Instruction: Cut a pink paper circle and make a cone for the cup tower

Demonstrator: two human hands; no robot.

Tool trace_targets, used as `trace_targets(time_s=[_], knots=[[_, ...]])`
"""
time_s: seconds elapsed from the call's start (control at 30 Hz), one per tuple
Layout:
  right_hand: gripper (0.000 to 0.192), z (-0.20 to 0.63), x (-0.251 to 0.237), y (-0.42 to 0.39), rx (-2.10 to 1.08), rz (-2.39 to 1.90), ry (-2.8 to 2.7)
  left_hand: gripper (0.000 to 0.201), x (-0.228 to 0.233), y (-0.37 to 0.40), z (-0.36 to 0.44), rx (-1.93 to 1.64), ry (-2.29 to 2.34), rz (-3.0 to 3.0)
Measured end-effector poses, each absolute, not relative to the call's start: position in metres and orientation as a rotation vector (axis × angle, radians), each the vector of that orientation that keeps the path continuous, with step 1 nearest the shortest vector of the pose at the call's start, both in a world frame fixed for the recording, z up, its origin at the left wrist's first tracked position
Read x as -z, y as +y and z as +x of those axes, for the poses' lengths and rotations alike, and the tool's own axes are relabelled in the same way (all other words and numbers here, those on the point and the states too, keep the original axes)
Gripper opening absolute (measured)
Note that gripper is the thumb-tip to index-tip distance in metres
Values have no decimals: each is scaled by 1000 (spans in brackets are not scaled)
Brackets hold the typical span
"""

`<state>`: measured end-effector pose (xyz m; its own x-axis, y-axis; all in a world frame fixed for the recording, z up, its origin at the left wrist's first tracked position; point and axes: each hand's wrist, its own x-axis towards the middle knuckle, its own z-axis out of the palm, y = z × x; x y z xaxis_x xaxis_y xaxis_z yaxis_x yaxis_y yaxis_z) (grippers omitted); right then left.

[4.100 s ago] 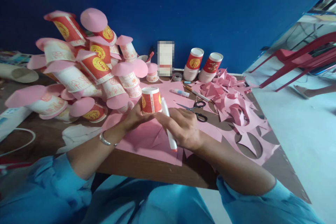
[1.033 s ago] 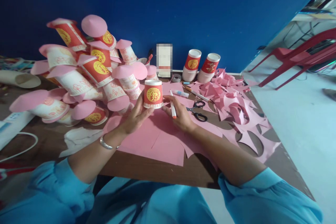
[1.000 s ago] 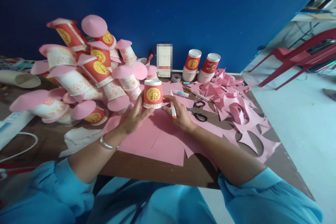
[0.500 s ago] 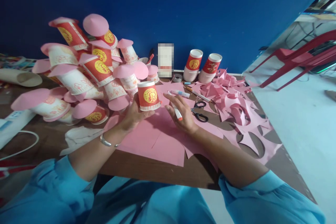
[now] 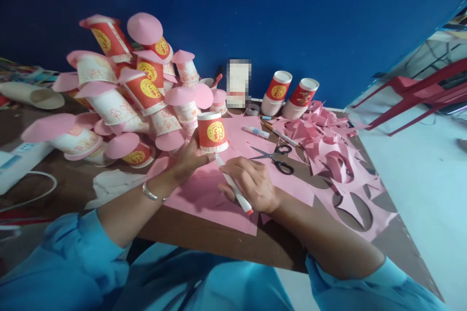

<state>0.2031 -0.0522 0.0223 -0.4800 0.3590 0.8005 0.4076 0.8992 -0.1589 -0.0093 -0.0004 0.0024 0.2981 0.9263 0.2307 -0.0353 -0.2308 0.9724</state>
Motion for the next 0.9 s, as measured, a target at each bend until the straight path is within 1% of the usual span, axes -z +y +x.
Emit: trace_targets(time_s=[0.17, 0.43, 0.57, 0.9], knots=[[25, 201, -21, -50, 73, -516, -2123, 86, 7, 3, -8, -1162, 799, 1460], [24, 197, -24, -52, 138, -488, -2137, 83, 9, 4, -8, -1166, 783, 1640], [25, 199, -21, -51, 147, -496, -2153, 81, 8, 4, -7, -1198, 866, 1743], [25, 199, -18, -48, 230, -506, -2199, 90, 7, 4, -3, -1240, 911, 1736]])
